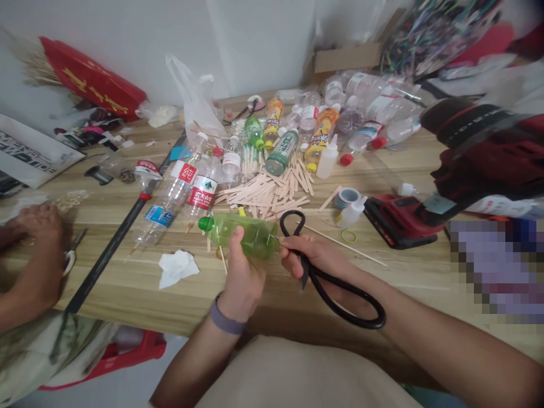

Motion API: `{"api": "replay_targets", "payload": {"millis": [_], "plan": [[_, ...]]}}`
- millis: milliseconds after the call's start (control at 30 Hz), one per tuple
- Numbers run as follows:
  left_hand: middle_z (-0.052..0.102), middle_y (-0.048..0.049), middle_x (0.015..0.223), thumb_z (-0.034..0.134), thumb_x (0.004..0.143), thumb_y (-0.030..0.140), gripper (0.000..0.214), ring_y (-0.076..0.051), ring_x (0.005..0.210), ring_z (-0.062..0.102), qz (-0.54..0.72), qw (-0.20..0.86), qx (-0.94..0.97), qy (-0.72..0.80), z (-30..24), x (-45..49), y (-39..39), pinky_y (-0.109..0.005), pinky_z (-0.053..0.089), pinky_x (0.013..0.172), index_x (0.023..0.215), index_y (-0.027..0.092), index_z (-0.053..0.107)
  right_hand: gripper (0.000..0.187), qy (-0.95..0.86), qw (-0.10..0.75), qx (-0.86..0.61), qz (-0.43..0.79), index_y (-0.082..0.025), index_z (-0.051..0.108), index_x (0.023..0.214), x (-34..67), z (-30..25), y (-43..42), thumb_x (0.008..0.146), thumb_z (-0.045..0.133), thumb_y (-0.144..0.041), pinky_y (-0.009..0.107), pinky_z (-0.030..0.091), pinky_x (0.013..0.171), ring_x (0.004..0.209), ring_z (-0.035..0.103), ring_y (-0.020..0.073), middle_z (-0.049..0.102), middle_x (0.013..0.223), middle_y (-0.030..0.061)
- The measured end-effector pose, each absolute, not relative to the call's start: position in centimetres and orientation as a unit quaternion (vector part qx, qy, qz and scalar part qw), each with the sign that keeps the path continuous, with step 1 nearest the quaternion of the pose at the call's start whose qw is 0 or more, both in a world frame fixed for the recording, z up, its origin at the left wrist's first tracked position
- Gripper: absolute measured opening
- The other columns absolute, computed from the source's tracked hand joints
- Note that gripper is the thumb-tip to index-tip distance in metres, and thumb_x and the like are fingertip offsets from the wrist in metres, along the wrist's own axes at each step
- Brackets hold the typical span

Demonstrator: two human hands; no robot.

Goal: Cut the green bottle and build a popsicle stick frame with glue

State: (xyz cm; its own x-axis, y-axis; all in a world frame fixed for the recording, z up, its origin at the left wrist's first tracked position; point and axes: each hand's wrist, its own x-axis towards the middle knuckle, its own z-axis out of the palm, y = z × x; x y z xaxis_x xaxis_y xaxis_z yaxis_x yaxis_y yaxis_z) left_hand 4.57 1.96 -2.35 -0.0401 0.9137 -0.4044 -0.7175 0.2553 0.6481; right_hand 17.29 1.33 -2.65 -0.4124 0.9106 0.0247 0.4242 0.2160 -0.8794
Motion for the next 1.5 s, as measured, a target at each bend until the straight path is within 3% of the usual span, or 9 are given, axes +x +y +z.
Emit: {"api": "replay_targets", "payload": {"millis": [100,233,367,600,733,1000,1133,1333,1500], "plan": [[0.071,-0.0019,0.072,0.051,0.092,0.038,0.031,-0.018,0.067,0.068,0.614,0.677,0.110,0.390,-2.1,4.6,2.0,-0.027,0.054,0.065,0.076,0.019,0.069,0.054,-0.745,0.281,-0.462,0.392,-0.014,0.063,0.072,17.4,-2.5,1.1,0.101,0.019,-0.029,0.021,0.038,0.043,0.039,0.050,0.0115,0.057,0.045,0.0007],[0.073,0.0002,0.076,0.053,0.091,0.028,0.020,-0.015,0.071,0.069,0.636,0.661,0.064,0.393,-1.9,4.9,2.0,-0.025,0.055,0.073,0.085,0.019,0.069,0.039,-0.797,0.262,-0.479,0.259,-0.016,0.060,0.060,18.2,-2.5,0.6,0.094,0.041,-0.019,0.025,0.032,0.048,0.049,0.052,0.0126,0.063,0.056,0.0045],[0.072,-0.0026,0.076,0.050,0.093,0.031,0.026,-0.016,0.068,0.068,0.599,0.689,0.047,0.406,-1.6,4.8,2.4,-0.026,0.055,0.070,0.085,0.016,0.069,0.025,-0.850,0.237,-0.463,0.082,-0.015,0.061,0.067,18.6,-3.1,0.2,0.081,0.046,0.000,0.033,0.018,0.049,0.056,0.047,0.0158,0.065,0.069,0.0081],[0.070,-0.0029,0.077,0.043,0.098,0.045,0.039,-0.017,0.070,0.067,0.548,0.744,0.029,0.381,-0.9,4.0,2.6,-0.029,0.055,0.073,0.089,0.016,0.067,0.022,-0.867,0.257,-0.414,-0.106,-0.015,0.059,0.080,18.9,-3.2,-0.1,0.087,0.044,-0.001,0.032,0.022,0.049,0.059,0.047,0.0181,0.053,0.058,0.0026],[0.069,-0.0014,0.079,0.043,0.098,0.050,0.040,-0.016,0.071,0.066,0.548,0.739,0.019,0.391,-0.9,3.7,2.6,-0.027,0.053,0.073,0.089,0.018,0.066,0.020,-0.859,0.275,-0.415,-0.119,-0.016,0.059,0.079,18.7,-3.4,-0.5,0.092,0.046,-0.006,0.031,0.025,0.049,0.057,0.049,0.0164,0.057,0.061,0.0020],[0.073,-0.0047,0.088,0.044,0.097,0.053,0.044,-0.016,0.072,0.068,0.552,0.744,0.031,0.374,-0.8,3.3,2.9,-0.026,0.054,0.068,0.094,0.016,0.067,0.025,-0.848,0.324,-0.412,-0.074,-0.008,0.064,0.099,18.4,-3.4,-1.3,0.096,0.039,-0.008,0.029,0.037,0.048,0.058,0.057,0.0159,0.063,0.064,0.0026],[0.073,-0.0055,0.089,0.045,0.098,0.047,0.038,-0.018,0.077,0.070,0.562,0.742,0.041,0.363,-1.0,3.3,2.8,-0.029,0.056,0.074,0.094,0.016,0.068,0.021,-0.811,0.363,-0.457,-0.040,-0.014,0.066,0.098,18.1,-3.5,-1.5,0.098,0.045,-0.015,0.027,0.045,0.054,0.061,0.061,0.0152,0.068,0.070,0.0029],[0.075,-0.0053,0.087,0.046,0.095,0.025,0.024,-0.023,0.089,0.073,0.552,0.746,0.065,0.367,-1.4,3.4,2.6,-0.038,0.058,0.085,0.092,0.020,0.070,0.024,-0.752,0.447,-0.484,-0.011,-0.017,0.064,0.115,17.9,-3.2,-1.3,0.099,0.048,-0.021,0.030,0.056,0.073,0.087,0.071,0.0209,0.075,0.101,0.0091],[0.073,-0.0069,0.094,0.045,0.094,0.020,0.024,-0.024,0.100,0.070,0.521,0.749,0.074,0.403,-1.0,3.6,2.6,-0.037,0.056,0.091,0.098,0.017,0.069,0.028,-0.777,0.400,-0.486,-0.009,-0.013,0.061,0.124,17.8,-3.7,-1.6,0.100,0.048,-0.022,0.026,0.054,0.066,0.077,0.070,0.0176,0.075,0.095,0.0080]]}}
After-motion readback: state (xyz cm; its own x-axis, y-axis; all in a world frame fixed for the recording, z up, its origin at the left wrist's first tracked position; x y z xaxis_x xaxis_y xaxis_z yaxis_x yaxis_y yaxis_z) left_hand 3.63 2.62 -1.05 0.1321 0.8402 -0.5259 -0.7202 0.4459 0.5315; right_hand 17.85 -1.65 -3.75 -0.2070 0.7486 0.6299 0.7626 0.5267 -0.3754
